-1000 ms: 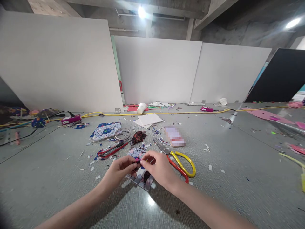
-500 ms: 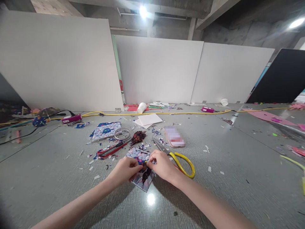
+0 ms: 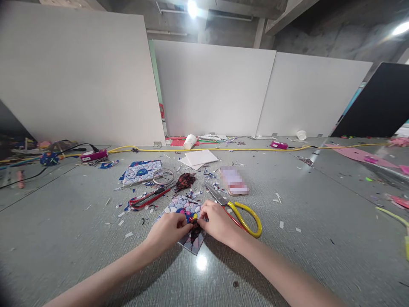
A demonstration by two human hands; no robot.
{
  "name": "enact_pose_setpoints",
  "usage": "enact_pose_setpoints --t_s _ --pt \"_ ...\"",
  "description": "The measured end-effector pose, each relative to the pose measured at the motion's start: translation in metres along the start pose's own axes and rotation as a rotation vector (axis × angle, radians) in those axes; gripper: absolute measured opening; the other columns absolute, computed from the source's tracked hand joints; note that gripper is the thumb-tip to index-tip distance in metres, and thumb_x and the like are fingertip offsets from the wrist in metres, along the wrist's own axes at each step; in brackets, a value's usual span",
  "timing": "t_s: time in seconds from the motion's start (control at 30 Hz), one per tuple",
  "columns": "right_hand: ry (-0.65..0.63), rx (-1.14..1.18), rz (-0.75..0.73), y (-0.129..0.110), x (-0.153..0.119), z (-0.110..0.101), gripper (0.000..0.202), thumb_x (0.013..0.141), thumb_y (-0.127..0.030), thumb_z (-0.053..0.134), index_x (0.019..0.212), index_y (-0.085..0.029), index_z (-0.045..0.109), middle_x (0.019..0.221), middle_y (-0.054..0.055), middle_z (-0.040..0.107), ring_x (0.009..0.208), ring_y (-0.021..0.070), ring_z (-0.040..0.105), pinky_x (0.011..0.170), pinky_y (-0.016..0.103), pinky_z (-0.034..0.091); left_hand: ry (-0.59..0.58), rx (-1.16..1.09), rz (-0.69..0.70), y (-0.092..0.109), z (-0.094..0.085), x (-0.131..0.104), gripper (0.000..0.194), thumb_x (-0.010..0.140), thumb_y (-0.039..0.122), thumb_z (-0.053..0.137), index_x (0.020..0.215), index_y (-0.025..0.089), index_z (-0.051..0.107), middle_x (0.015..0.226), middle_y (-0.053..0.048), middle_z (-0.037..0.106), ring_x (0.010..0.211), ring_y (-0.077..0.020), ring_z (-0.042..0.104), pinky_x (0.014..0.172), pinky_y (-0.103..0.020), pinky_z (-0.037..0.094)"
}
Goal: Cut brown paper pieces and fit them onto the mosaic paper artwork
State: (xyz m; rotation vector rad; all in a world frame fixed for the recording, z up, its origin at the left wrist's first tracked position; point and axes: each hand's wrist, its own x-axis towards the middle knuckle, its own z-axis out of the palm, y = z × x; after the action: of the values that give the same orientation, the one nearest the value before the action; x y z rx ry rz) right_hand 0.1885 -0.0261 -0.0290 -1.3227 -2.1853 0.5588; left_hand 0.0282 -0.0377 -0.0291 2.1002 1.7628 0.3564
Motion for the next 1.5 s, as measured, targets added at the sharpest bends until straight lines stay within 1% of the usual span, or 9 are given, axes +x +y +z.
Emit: enact_pose_setpoints --t_s 0.37,0.57,0.7,0.77,0.83,1.0,1.1,1.3,1.5 --pt "-0.010 -0.050 -0.036 0.005 0.000 0.003 0.014 0.069 -0.007 0.052 0.060 -0.017 0.056 0.074 0.001 0.055 0.064 0.0123 0.052 0.059 0.023 0.040 0.010 0.030 0.026 0.001 0.002 -0.003 0.024 0.073 0.035 0.049 0.060 0.019 0.060 0.058 -0.004 0.059 0.057 -0.0185 0.055 0.049 -0.024 0.030" --pt "-0.003 -0.047 -0.040 0.007 0.000 0.001 0.009 0.070 -0.010 0.054 0.066 -0.017 0.057 0.073 0.001 0.054 0.063 0.0119 0.052 0.058 0.022 0.040 0.036 0.085 0.106 0.001 0.000 -0.006 0.025 0.076 0.038 0.048 0.068 0.017 0.059 0.063 -0.007 0.061 0.059 -0.0210 0.057 0.052 -0.027 0.035" --pt "-0.006 0.020 -0.028 0.011 0.001 -0.002 0.010 0.075 -0.014 0.049 0.072 -0.018 0.058 0.072 0.000 0.058 0.065 0.0122 0.053 0.059 0.022 0.039 0.093 0.142 0.245 0.001 -0.020 -0.008 0.023 0.082 0.034 0.041 0.082 0.018 0.057 0.068 -0.006 0.060 0.062 -0.0191 0.056 0.056 -0.028 0.039" --pt "-0.017 0.048 -0.004 0.013 0.003 -0.004 0.014 0.078 -0.017 0.046 0.072 -0.018 0.058 0.069 0.000 0.060 0.064 0.0126 0.054 0.058 0.022 0.038 0.161 0.149 0.369 -0.001 -0.028 -0.010 0.024 0.085 0.030 0.036 0.088 0.019 0.057 0.081 -0.007 0.058 0.072 -0.0189 0.056 0.064 -0.030 0.042" --pt "-0.038 0.073 0.025 0.016 0.005 -0.006 0.015 0.079 -0.020 0.046 0.072 -0.017 0.059 0.066 -0.001 0.060 0.061 0.0123 0.053 0.056 0.022 0.037 0.181 0.139 0.526 -0.005 -0.028 -0.014 0.024 0.084 0.028 0.038 0.098 0.019 0.055 0.098 -0.009 0.055 0.087 -0.0208 0.053 0.076 -0.034 0.042" --pt "-0.045 0.129 0.064 0.020 0.007 -0.006 0.014 0.078 -0.021 0.048 0.074 -0.018 0.061 0.068 -0.001 0.062 0.063 0.0118 0.055 0.057 0.022 0.039 0.116 0.106 0.696 -0.018 -0.010 -0.028 0.035 0.082 0.030 0.045 0.117 0.022 0.047 0.120 -0.009 0.049 0.113 -0.0258 0.041 0.094 -0.044 0.034" --pt "-0.032 0.149 0.067 0.020 0.006 -0.004 0.012 0.076 -0.020 0.049 0.074 -0.018 0.061 0.067 -0.001 0.063 0.062 0.0116 0.055 0.057 0.022 0.041 0.050 0.095 0.699 -0.022 -0.005 -0.032 0.040 0.083 0.035 0.043 0.123 0.025 0.043 0.126 -0.006 0.047 0.120 -0.0264 0.034 0.099 -0.047 0.028" --pt "-0.032 0.180 0.067 0.020 0.005 -0.001 0.009 0.075 -0.018 0.050 0.074 -0.017 0.059 0.070 0.001 0.063 0.063 0.0119 0.057 0.060 0.022 0.044 -0.105 0.070 0.682 -0.025 -0.006 -0.029 0.055 0.081 0.044 0.045 0.131 0.026 0.032 0.135 -0.004 0.038 0.127 -0.0283 0.023 0.103 -0.052 0.017" --pt "-0.012 0.154 0.039 0.023 0.004 0.001 0.010 0.075 -0.017 0.050 0.075 -0.019 0.059 0.069 0.000 0.063 0.062 0.0119 0.057 0.059 0.023 0.044 -0.145 0.048 0.672 -0.024 -0.006 -0.028 0.061 0.079 0.045 0.047 0.133 0.028 0.027 0.137 -0.005 0.035 0.128 -0.0295 0.021 0.103 -0.055 0.009"
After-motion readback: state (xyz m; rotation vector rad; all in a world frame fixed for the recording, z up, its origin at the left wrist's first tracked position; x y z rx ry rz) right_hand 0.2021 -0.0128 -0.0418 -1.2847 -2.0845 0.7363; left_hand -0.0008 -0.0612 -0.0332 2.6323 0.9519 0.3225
